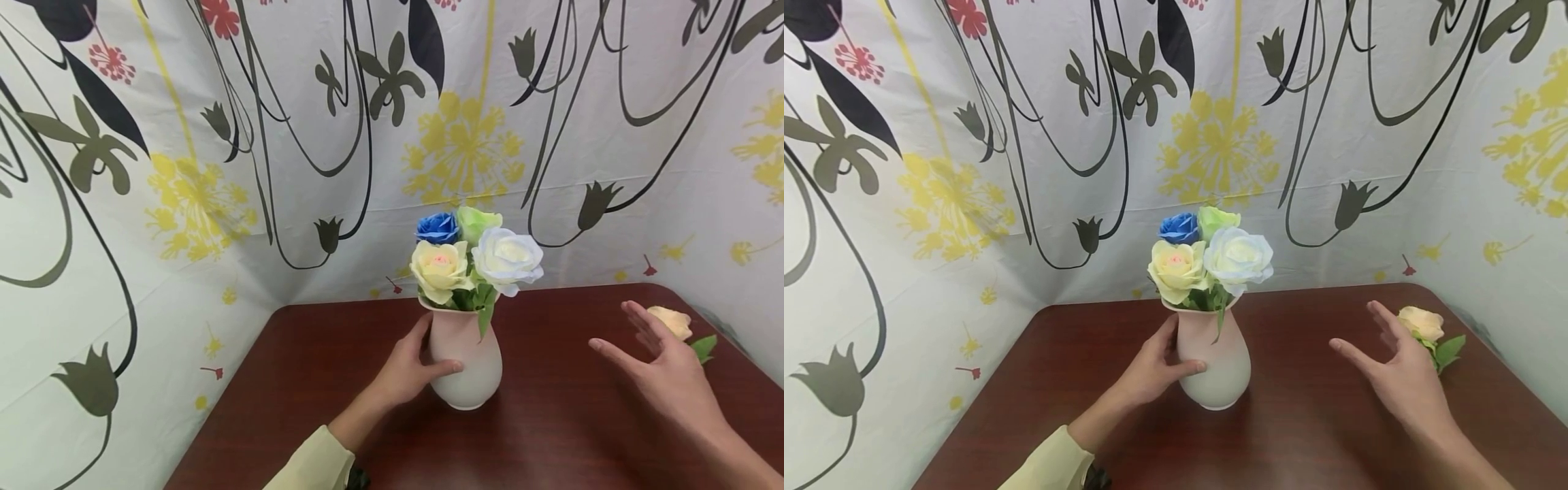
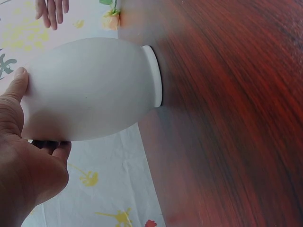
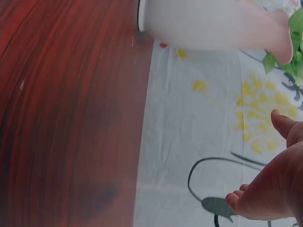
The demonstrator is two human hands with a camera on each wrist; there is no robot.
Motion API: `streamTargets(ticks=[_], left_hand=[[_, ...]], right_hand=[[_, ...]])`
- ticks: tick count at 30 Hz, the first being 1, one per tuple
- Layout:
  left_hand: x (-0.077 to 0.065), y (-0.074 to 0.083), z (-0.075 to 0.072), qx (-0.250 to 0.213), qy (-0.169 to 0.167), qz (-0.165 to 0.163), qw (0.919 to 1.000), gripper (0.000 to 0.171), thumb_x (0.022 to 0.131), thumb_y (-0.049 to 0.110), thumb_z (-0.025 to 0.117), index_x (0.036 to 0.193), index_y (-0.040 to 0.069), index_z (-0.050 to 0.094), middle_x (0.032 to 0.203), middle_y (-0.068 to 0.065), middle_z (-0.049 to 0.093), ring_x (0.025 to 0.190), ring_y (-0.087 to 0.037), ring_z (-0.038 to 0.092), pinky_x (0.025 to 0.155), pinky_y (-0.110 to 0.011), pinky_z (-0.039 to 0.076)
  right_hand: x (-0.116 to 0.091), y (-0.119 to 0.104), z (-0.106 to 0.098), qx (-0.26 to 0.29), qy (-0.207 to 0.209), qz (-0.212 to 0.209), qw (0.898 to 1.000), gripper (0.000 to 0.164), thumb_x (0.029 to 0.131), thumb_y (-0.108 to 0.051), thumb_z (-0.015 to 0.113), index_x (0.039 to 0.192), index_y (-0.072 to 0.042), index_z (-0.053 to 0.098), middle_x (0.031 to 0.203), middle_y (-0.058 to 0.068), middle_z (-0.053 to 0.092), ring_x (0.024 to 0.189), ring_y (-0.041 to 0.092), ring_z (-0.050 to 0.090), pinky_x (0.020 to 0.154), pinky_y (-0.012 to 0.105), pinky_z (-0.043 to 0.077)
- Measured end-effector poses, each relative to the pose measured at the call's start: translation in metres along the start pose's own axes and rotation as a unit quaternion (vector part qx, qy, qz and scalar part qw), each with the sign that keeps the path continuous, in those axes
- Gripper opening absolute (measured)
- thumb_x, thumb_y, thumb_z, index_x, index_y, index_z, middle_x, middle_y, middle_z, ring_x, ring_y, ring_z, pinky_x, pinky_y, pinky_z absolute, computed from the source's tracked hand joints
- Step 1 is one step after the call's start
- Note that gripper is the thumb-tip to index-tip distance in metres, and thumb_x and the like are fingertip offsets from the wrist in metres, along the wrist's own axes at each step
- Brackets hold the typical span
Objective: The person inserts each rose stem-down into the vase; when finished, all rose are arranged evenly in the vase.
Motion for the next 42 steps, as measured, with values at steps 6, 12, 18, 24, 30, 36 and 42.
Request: streamTargets(ticks=[6, 12, 18, 24, 30, 36, 42], left_hand=[[0.001, 0.000, 0.000, 0.003, -0.001, 0.001, 1.0000, 0.091, 0.092, 0.039, 0.086, 0.164, 0.037, 0.031, 0.157, 0.015, 0.047, 0.139, -0.008, 0.050, 0.115, -0.041, 0.045], [0.001, 0.000, 0.001, -0.001, -0.003, 0.000, 1.0000, 0.090, 0.093, 0.038, 0.085, 0.164, 0.036, 0.031, 0.157, 0.015, 0.048, 0.139, -0.009, 0.051, 0.114, -0.040, 0.045], [0.002, 0.000, 0.000, 0.003, -0.002, -0.002, 1.0000, 0.091, 0.092, 0.039, 0.086, 0.165, 0.035, 0.031, 0.157, 0.014, 0.047, 0.140, -0.008, 0.050, 0.115, -0.040, 0.044], [0.002, 0.000, 0.000, 0.003, -0.003, -0.003, 1.0000, 0.091, 0.092, 0.038, 0.086, 0.165, 0.034, 0.031, 0.157, 0.014, 0.047, 0.140, -0.008, 0.050, 0.115, -0.040, 0.044], [0.002, 0.000, 0.000, 0.003, -0.003, -0.006, 1.0000, 0.091, 0.092, 0.038, 0.086, 0.165, 0.034, 0.031, 0.157, 0.014, 0.047, 0.140, -0.008, 0.050, 0.116, -0.040, 0.044], [0.002, 0.000, -0.001, 0.004, -0.002, -0.011, 0.9999, 0.091, 0.092, 0.039, 0.086, 0.165, 0.035, 0.031, 0.158, 0.015, 0.047, 0.140, -0.008, 0.049, 0.116, -0.040, 0.043], [0.001, 0.000, 0.000, 0.003, -0.003, -0.013, 0.9999, 0.091, 0.092, 0.040, 0.086, 0.165, 0.036, 0.031, 0.157, 0.015, 0.047, 0.140, -0.008, 0.049, 0.116, -0.040, 0.043]], right_hand=[[0.008, 0.028, -0.017, -0.032, 0.012, 0.066, 0.997, 0.103, 0.100, -0.056, 0.070, 0.172, -0.015, 0.010, 0.171, 0.026, 0.018, 0.153, 0.053, 0.021, 0.113, 0.073, 0.029], [0.015, 0.056, -0.031, -0.065, 0.019, 0.097, 0.993, 0.109, 0.101, -0.057, 0.066, 0.167, 0.003, 0.005, 0.165, 0.041, 0.012, 0.148, 0.063, 0.020, 0.104, 0.081, 0.029], [0.022, 0.082, -0.036, -0.086, 0.018, 0.116, 0.989, 0.109, 0.103, -0.057, 0.064, 0.163, 0.013, 0.006, 0.163, 0.044, 0.011, 0.149, 0.062, 0.017, 0.109, 0.078, 0.027], [0.034, 0.109, -0.042, -0.159, 0.008, 0.115, 0.981, 0.103, 0.103, -0.057, 0.062, 0.154, 0.022, 0.022, 0.150, 0.049, 0.033, 0.131, 0.068, 0.037, 0.100, 0.075, 0.038], [0.041, 0.133, -0.046, -0.174, 0.019, 0.142, 0.974, 0.103, 0.100, -0.058, 0.068, 0.151, 0.022, 0.030, 0.145, 0.049, 0.037, 0.128, 0.066, 0.042, 0.099, 0.072, 0.041], [0.044, 0.138, -0.049, -0.189, 0.025, 0.142, 0.971, 0.085, 0.098, -0.035, 0.078, 0.148, 0.021, 0.037, 0.129, 0.046, 0.054, 0.121, 0.065, 0.047, 0.095, 0.072, 0.042], [0.044, 0.140, -0.050, -0.202, 0.022, 0.146, 0.968, 0.064, 0.096, -0.018, 0.080, 0.132, 0.024, 0.048, 0.114, 0.044, 0.063, 0.117, 0.065, 0.051, 0.097, 0.072, 0.038]])
Point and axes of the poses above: each hand's wrist, its own x-axis towards the middle knuckle, its own z-axis out of the palm, y = z × x, the point moved 9 cm from there along x, towards the middle knuckle
